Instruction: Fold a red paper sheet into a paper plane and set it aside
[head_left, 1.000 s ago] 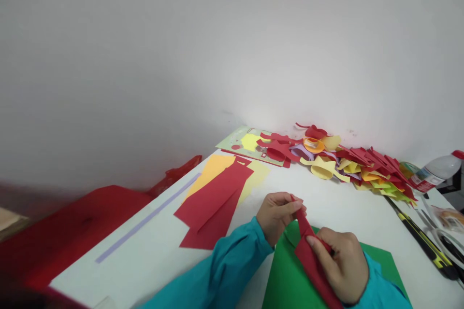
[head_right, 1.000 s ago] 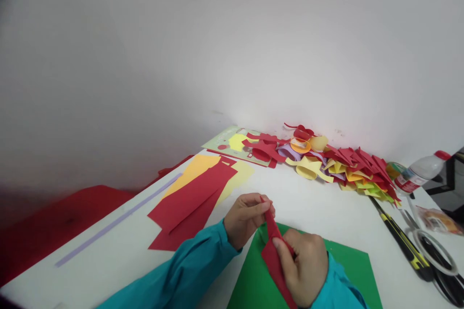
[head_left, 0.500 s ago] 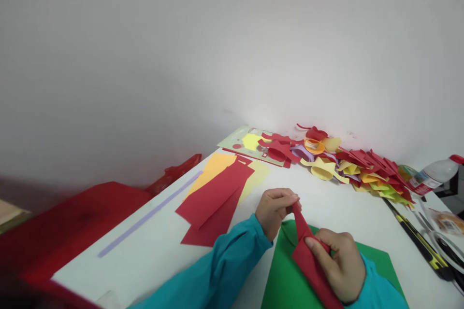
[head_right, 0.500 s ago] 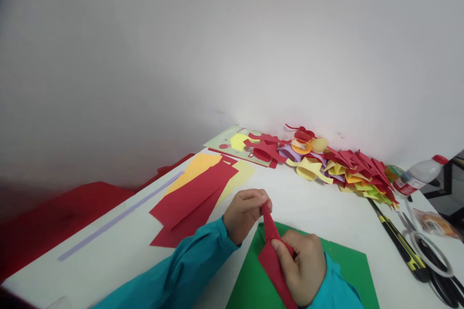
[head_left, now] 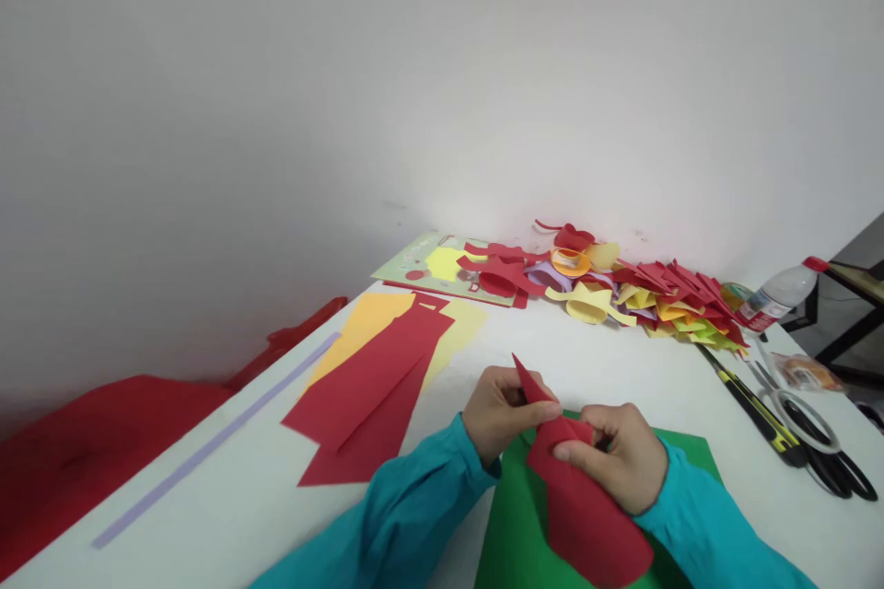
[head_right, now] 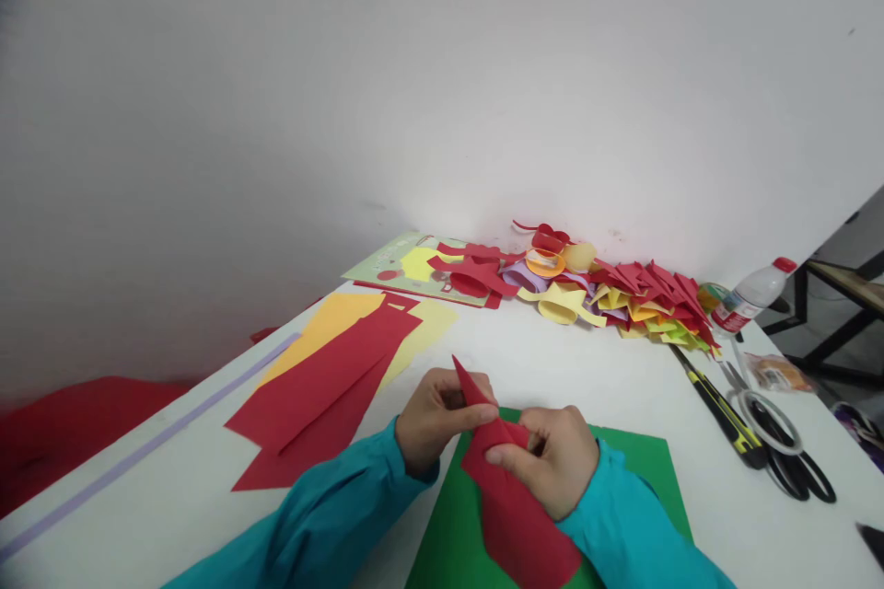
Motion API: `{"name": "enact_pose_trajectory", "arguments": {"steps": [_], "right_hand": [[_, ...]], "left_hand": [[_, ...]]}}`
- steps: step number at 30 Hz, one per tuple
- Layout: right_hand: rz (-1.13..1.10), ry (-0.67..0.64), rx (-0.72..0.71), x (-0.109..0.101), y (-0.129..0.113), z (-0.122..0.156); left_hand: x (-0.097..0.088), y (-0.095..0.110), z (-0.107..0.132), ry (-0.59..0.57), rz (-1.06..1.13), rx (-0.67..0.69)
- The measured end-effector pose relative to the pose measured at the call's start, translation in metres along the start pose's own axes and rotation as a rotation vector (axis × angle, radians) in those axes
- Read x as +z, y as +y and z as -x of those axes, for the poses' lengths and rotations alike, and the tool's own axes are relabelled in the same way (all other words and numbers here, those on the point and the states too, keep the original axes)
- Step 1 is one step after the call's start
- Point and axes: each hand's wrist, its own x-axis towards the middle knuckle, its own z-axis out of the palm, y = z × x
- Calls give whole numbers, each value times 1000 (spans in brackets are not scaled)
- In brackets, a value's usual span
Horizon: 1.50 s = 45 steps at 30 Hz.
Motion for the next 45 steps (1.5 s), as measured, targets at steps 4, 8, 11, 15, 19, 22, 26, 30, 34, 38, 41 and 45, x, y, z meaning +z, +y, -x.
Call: {"name": "enact_pose_trajectory", "arguments": {"steps": [4,8,11,15,19,22,26,30,34,38,41,45], "right_hand": [[-57,24,32,1,4,-1],[-150,0,78,1,5,-3],[-245,-71,111,-1,4,-5],[-351,-90,138,-1,6,-7],[-376,-156,128,-1,13,-11],[-360,-227,132,-6,15,-13],[-273,-198,132,-11,17,-14],[-240,-209,151,-13,19,-15],[-265,-248,177,-14,20,-14],[-279,-241,169,-15,22,-14],[-284,-249,163,-16,26,-14],[-242,-233,184,-18,30,-15]], "left_hand": [[1,-1,1,-67,26,-98],[2,-1,1,-109,4,-115],[3,-2,0,-70,8,-95],[2,-7,0,-85,15,-157],[2,-6,0,-118,-73,-160],[3,-2,0,-107,-122,-148],[3,1,0,-39,-193,-139],[2,2,-1,18,-234,-128],[0,2,-1,57,-230,-127],[-3,4,-2,81,-214,-130],[-6,4,-3,138,-223,-87],[-11,5,-4,141,-234,-58]]}}
